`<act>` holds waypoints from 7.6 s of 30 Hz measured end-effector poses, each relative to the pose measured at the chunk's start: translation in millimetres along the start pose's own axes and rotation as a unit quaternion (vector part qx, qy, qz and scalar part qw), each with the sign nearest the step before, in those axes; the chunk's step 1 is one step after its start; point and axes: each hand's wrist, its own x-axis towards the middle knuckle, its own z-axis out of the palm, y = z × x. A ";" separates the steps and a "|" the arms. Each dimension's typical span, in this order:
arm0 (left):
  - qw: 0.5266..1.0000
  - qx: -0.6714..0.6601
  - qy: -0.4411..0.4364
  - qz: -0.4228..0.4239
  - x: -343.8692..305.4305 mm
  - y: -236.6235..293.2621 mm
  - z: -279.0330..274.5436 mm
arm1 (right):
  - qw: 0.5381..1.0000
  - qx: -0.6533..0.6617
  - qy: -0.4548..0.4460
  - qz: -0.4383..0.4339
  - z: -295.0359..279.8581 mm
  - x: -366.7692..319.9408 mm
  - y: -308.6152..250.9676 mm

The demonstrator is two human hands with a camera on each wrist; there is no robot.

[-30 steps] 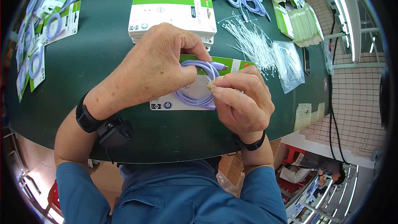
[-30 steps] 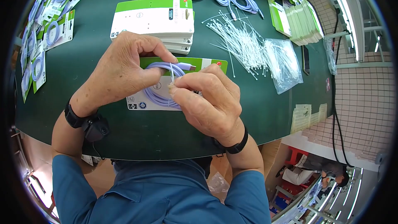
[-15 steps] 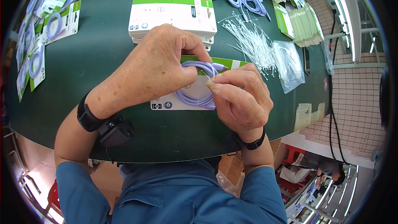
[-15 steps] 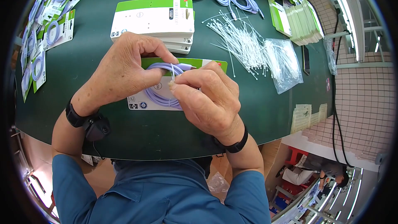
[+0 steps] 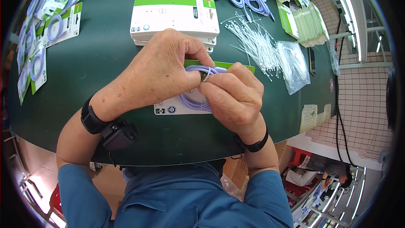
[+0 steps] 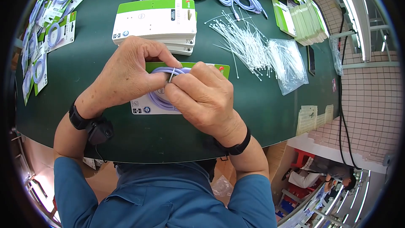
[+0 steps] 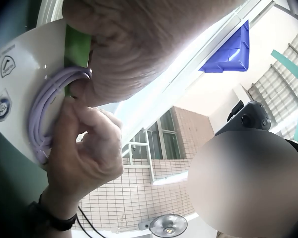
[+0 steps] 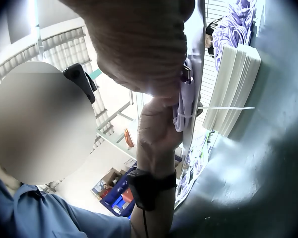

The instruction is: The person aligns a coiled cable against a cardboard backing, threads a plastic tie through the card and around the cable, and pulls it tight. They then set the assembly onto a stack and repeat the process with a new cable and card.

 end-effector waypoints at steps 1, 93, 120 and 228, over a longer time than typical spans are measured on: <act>1.000 0.007 0.001 0.000 -0.4 1.4 0.2 | 1.000 -0.011 -0.010 -0.002 -0.9 0.2 -1.1; 0.893 0.281 0.234 0.263 -3.3 6.6 29.1 | 0.761 0.487 0.116 0.413 12.5 -11.5 19.2; 0.971 0.126 0.171 0.106 -13.9 -9.4 69.0 | 0.821 0.361 0.143 0.418 22.0 -6.9 5.0; 0.935 -0.109 0.251 0.226 -20.0 28.9 -12.9 | 0.857 0.215 -0.002 0.469 -35.9 -32.3 94.5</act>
